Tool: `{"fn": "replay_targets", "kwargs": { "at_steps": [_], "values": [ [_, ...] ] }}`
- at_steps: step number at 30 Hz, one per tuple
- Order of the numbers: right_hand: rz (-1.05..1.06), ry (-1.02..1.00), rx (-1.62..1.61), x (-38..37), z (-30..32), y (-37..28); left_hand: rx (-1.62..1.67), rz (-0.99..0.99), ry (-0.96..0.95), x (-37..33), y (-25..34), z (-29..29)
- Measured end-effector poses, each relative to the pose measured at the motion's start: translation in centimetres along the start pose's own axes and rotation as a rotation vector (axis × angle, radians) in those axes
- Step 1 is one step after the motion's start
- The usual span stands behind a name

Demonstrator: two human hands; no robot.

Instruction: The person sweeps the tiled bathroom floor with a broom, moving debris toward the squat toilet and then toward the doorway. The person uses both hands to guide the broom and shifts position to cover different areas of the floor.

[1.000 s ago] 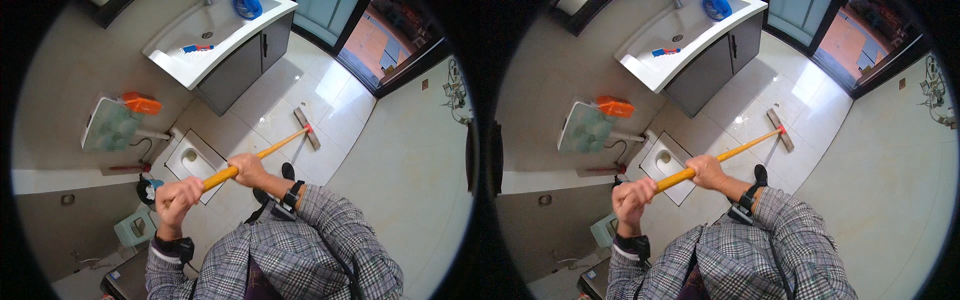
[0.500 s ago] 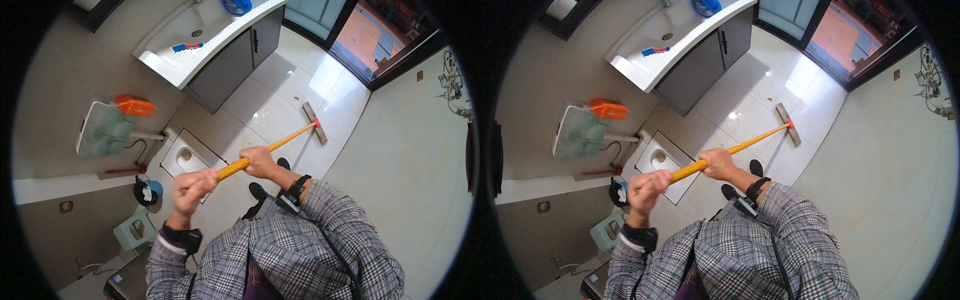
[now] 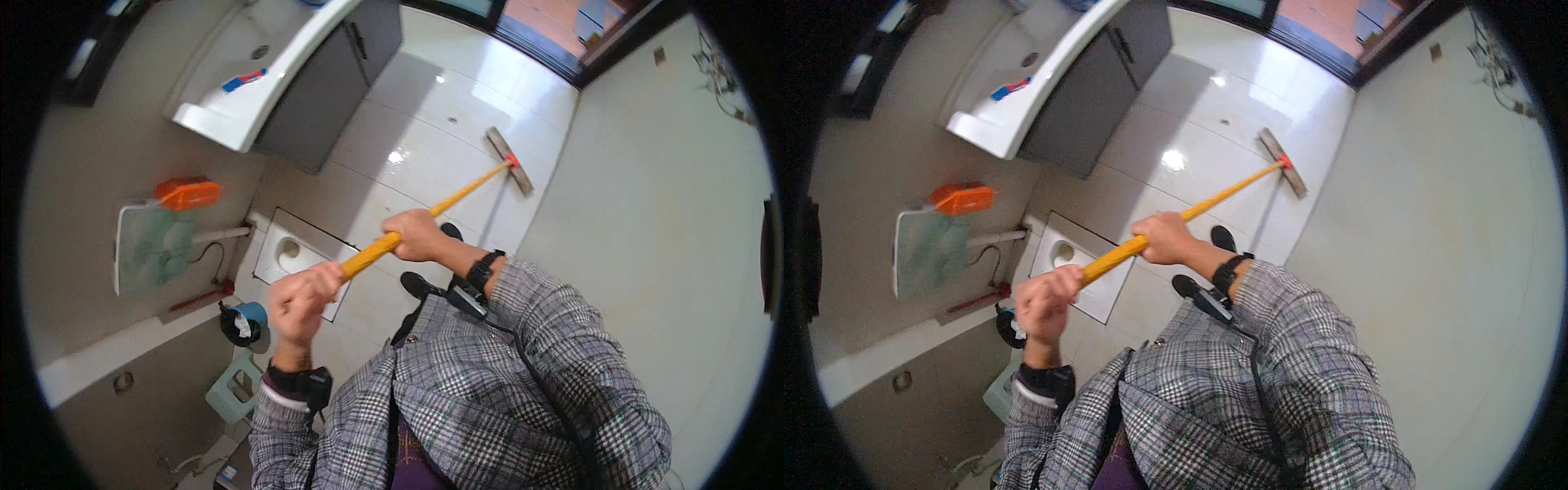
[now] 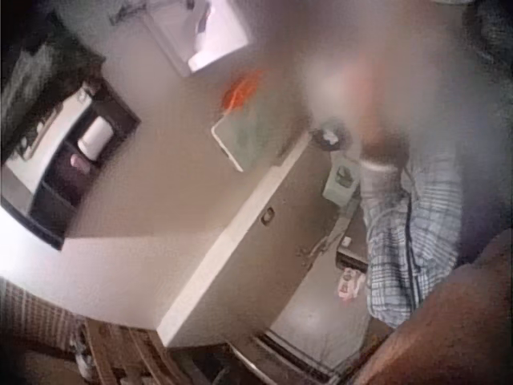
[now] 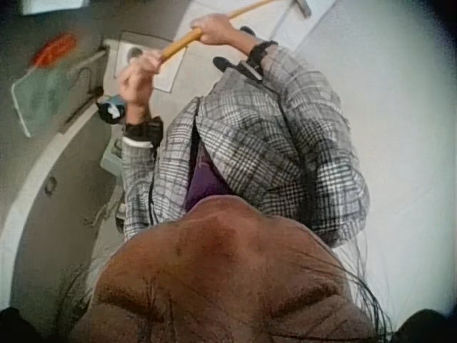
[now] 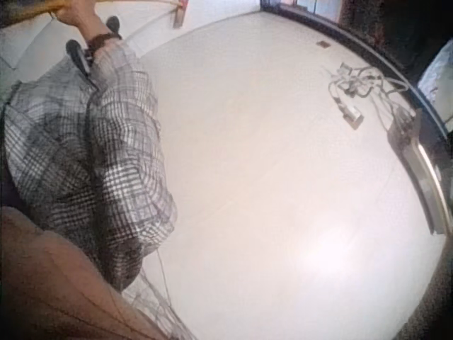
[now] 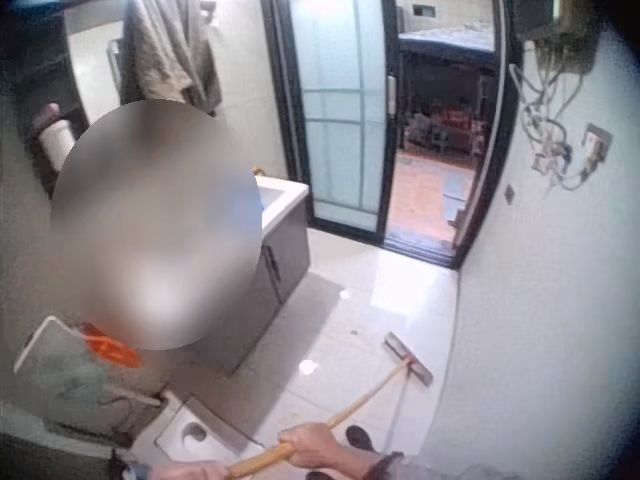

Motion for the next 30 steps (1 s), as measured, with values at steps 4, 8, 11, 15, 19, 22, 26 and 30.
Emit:
{"fn": "replay_targets", "kwargs": {
  "at_steps": [4, 8, 11, 15, 19, 22, 26, 30],
  "values": [
    [0.076, 0.130, -0.152, -0.2, 2.0, -5.6, 0.000, -0.101, -0.050, -0.4, 6.2, 0.4],
    [0.064, 0.191, -0.262, 0.3, 2.9, -7.2, 0.039, -0.087, -0.178, -1.2, 8.5, 0.2],
    [0.026, 0.259, -0.187, 1.0, 3.2, -3.1, 0.056, -0.082, -0.113, -2.1, 4.7, -0.7],
    [-0.055, 0.122, -0.069, 1.6, 3.5, 1.6, 0.041, 0.018, -0.026, -3.3, -0.3, -2.0],
    [-0.031, 0.088, -0.044, 1.3, 4.3, -1.2, -0.006, -0.083, -0.187, -4.5, 3.1, -2.8],
    [0.075, 0.334, -0.308, 0.8, 5.2, -4.6, 0.000, -0.017, -0.161, -5.4, 7.3, -2.2],
    [0.020, 0.309, -0.219, 0.9, 5.5, -2.9, 0.068, -0.009, -0.132, -6.3, 6.7, -2.5],
    [0.001, 0.224, -0.134, 1.9, 5.6, 2.3, 0.066, -0.042, -0.136, -6.8, 1.9, -4.0]
  ]
}}
Point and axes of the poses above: each hand's wrist, its own x-axis away from the middle knuckle, its own z-axis out of the back of the hand, y = z × x, the point moved 3 cm from there along -x, towards the middle knuckle, and after that the axes turned 12 degrees about x, right-handed, at the moved point
